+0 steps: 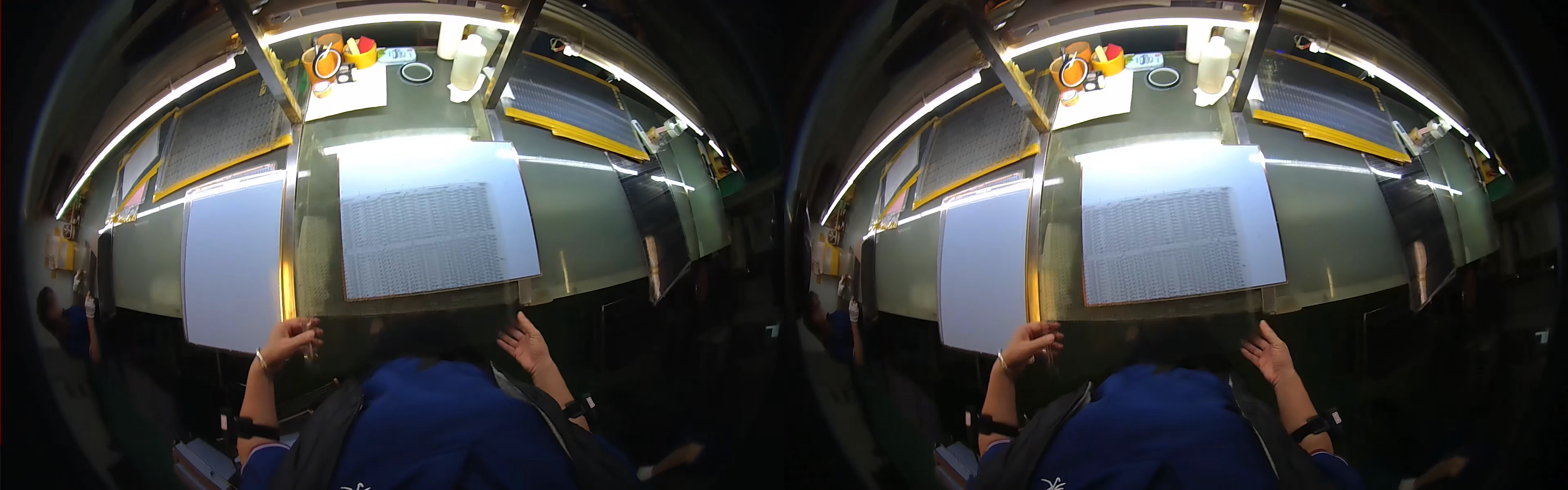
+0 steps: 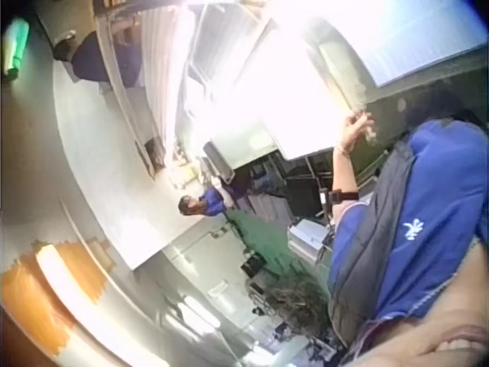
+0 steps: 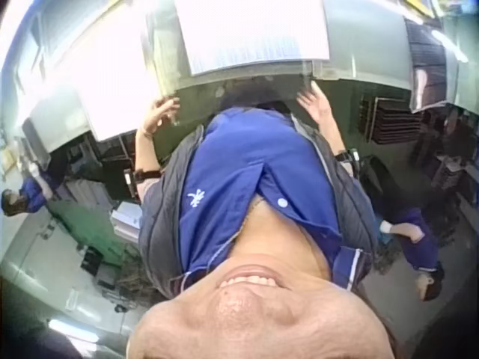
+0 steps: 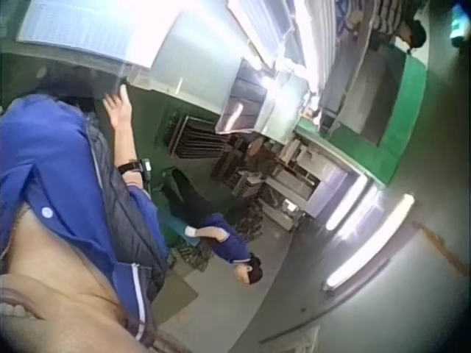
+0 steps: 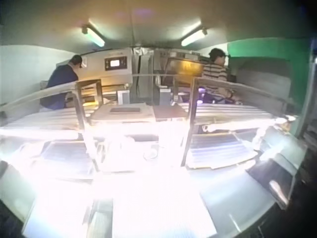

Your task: The recorder sorts through a stack of metal sheets and places them onto a light table for inspection.

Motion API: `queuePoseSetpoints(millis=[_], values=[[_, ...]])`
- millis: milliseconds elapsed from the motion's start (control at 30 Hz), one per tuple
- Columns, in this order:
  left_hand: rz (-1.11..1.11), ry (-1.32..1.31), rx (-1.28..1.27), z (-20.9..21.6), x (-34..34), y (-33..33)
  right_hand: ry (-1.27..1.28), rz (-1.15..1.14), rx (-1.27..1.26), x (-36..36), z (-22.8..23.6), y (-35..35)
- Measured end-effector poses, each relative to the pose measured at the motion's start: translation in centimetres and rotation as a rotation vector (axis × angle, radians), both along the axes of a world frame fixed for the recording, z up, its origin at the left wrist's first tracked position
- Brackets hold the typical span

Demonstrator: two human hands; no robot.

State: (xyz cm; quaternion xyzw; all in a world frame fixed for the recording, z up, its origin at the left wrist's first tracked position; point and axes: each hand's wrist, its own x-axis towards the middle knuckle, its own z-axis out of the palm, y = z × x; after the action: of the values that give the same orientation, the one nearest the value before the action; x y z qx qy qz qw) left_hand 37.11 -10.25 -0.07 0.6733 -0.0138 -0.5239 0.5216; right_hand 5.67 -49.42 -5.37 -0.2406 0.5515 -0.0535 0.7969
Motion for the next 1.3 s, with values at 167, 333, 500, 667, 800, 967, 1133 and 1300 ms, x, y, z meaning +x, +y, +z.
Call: queuePoseSetpoints(millis=[167,333,500,667,800,967,1133,1300], values=[[0.007,-0.47,-0.043,-0.7,2.3,-4.8,-0.015,0.484,-0.557,4.2,3.6,-2.1],[-0.017,-0.831,-0.146,-2.5,3.7,-10.5,0.033,0.505,-1.174,7.7,0.8,-9.2],[-0.347,-1.147,-0.022,-4.3,3.7,-11.0,0.092,0.388,-1.344,8.1,-0.7,-11.4],[-0.365,-1.047,-0.05,-4.8,3.7,-10.5,0.097,0.359,-1.361,7.9,-0.9,-10.9],[-0.431,-0.978,-0.041,-4.3,4.1,-10.3,0.095,0.348,-1.376,8.1,-1.2,-10.9],[-0.455,-0.972,-0.032,-4.1,4.1,-10.3,0.067,0.354,-1.365,7.9,-1.3,-10.8],[-0.48,-0.958,-0.018,-3.6,4.0,-10.6,0.071,0.343,-1.312,7.4,-1.4,-11.1],[-0.497,-0.94,0.01,-3.3,3.9,-10.7,0.05,0.329,-1.276,7.4,-1.6,-11.2]])
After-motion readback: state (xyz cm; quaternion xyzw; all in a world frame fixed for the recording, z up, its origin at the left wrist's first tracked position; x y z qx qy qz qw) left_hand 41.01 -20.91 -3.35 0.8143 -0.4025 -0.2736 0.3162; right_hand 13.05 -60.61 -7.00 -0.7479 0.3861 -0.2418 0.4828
